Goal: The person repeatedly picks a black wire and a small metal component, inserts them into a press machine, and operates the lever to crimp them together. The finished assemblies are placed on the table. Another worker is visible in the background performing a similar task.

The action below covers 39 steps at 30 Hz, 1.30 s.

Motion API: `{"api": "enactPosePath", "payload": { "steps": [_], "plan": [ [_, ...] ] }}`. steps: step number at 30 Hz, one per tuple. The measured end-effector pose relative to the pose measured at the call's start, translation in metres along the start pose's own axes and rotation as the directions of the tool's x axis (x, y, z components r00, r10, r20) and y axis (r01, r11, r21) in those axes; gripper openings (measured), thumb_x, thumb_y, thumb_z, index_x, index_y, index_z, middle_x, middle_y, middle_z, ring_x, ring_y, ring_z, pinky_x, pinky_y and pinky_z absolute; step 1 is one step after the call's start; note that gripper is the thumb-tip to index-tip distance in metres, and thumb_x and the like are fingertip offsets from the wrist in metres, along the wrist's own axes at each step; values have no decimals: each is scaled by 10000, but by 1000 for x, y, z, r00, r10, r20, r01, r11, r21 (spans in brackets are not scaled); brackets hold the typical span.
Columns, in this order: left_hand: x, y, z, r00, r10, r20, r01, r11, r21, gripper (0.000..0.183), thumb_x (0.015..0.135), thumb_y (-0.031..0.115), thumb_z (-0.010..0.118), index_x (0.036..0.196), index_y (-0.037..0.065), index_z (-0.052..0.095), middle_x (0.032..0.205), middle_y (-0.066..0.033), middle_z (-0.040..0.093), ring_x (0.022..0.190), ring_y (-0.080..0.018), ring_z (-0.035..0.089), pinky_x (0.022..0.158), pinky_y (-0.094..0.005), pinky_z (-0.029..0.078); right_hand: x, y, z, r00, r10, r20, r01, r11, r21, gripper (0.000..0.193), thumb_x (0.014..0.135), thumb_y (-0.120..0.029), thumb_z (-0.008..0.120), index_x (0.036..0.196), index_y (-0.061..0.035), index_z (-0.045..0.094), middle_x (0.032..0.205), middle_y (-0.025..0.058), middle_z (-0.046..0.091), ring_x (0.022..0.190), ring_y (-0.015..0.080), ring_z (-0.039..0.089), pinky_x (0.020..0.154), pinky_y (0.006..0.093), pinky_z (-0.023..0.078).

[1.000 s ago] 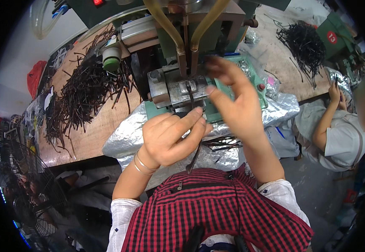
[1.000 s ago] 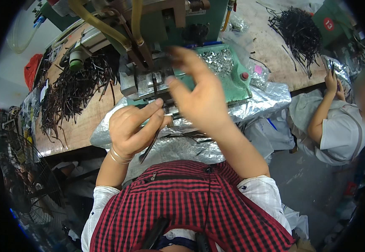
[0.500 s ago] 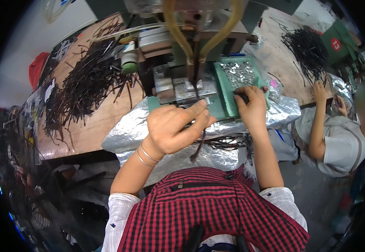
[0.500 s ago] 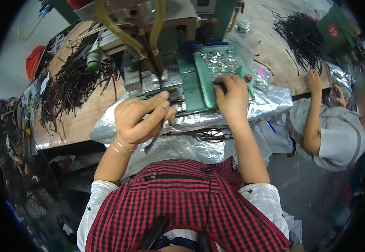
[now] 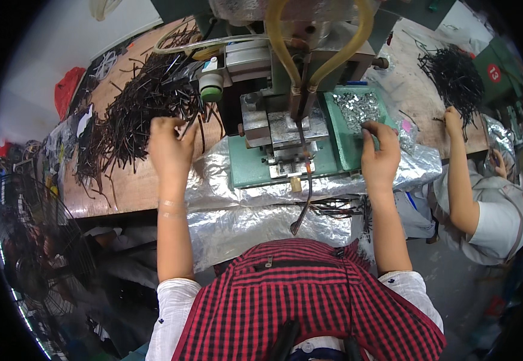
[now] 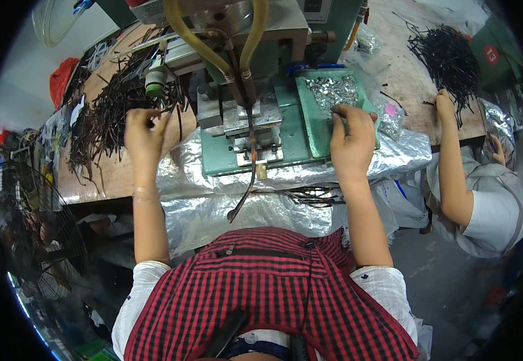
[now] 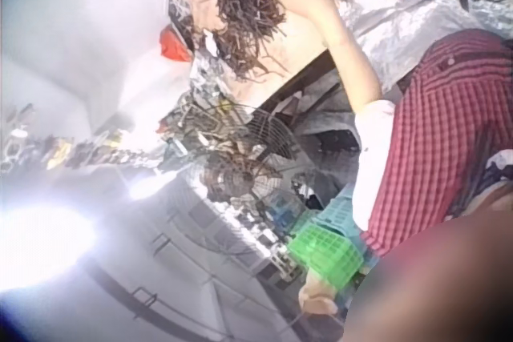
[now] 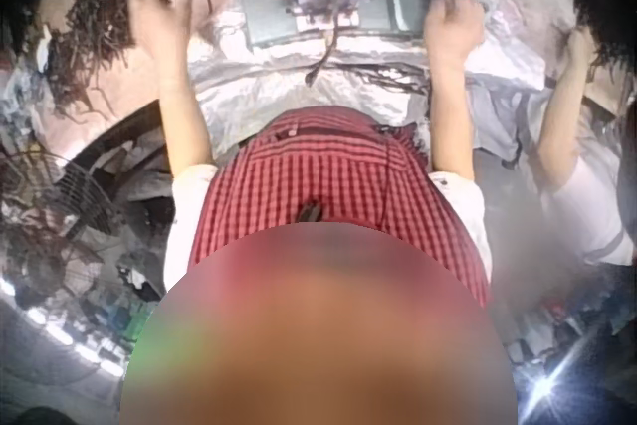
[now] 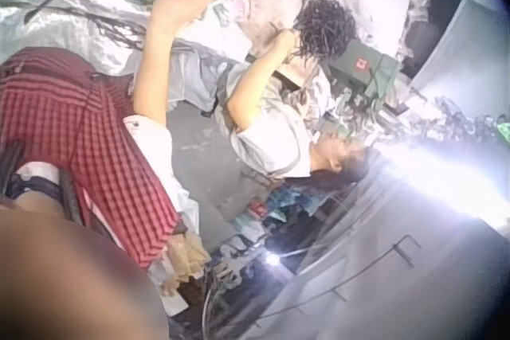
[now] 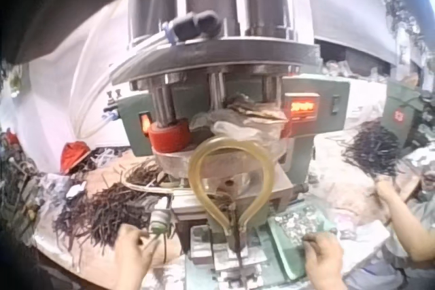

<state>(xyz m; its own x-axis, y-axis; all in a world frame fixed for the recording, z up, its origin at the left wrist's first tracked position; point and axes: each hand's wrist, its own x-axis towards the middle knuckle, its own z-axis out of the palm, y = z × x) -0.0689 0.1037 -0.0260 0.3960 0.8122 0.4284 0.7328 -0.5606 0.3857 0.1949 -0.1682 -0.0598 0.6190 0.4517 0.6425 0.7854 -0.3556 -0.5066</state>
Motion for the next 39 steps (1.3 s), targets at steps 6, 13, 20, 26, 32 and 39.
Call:
{"api": "enactPosePath", "payload": {
  "steps": [6,13,20,26,32,39],
  "plan": [
    [2,-38,69,939,-199,281,152,972,179,201,786,226,701,816,31,737,897,-207,721,851,-390,699,770,-476,555,-16,9,-3,998,58,-3,-58,997,-49,120,863,-5,676,979,-25,699,930,122,696,911,329,642,834,430,491],
    [31,-44,52,963,-9,270,4,1000,21,217,841,190,665,920,-12,677,827,-168,725,753,-331,707,684,-419,554,-19,-3,-26,983,183,-5,-179,967,182,153,850,4,688,994,-13,737,981,129,725,928,293,679,850,373,512],
    [39,-51,45,784,27,620,573,353,-740,248,992,99,589,1191,-42,627,1054,-135,743,883,-176,721,700,-269,574,40,-83,8,997,-44,63,2,837,547,167,832,16,711,999,8,717,972,86,717,948,207,676,870,315,503],
    [-6,-18,24,922,-337,193,338,450,-827,171,961,174,721,896,15,713,795,-47,711,641,-85,631,526,-198,455,22,-106,23,962,201,186,-272,619,737,525,850,47,718,1319,69,484,1057,110,687,1012,149,647,946,287,486],
    [-21,74,-47,967,-79,-244,-192,408,-893,118,1004,22,607,1040,-78,659,900,-135,699,740,-171,683,611,-265,578,32,-121,14,964,158,215,-267,543,796,579,852,43,721,1363,64,451,1073,126,695,1085,160,628,1005,302,456],
    [-54,112,-40,584,718,-380,-804,446,-392,186,789,68,823,943,39,724,1022,-151,739,656,-161,644,528,-257,467,28,-125,-34,943,23,332,-268,645,716,548,859,-5,668,1389,5,530,1184,138,685,1101,211,660,997,357,499]
  ]
}}
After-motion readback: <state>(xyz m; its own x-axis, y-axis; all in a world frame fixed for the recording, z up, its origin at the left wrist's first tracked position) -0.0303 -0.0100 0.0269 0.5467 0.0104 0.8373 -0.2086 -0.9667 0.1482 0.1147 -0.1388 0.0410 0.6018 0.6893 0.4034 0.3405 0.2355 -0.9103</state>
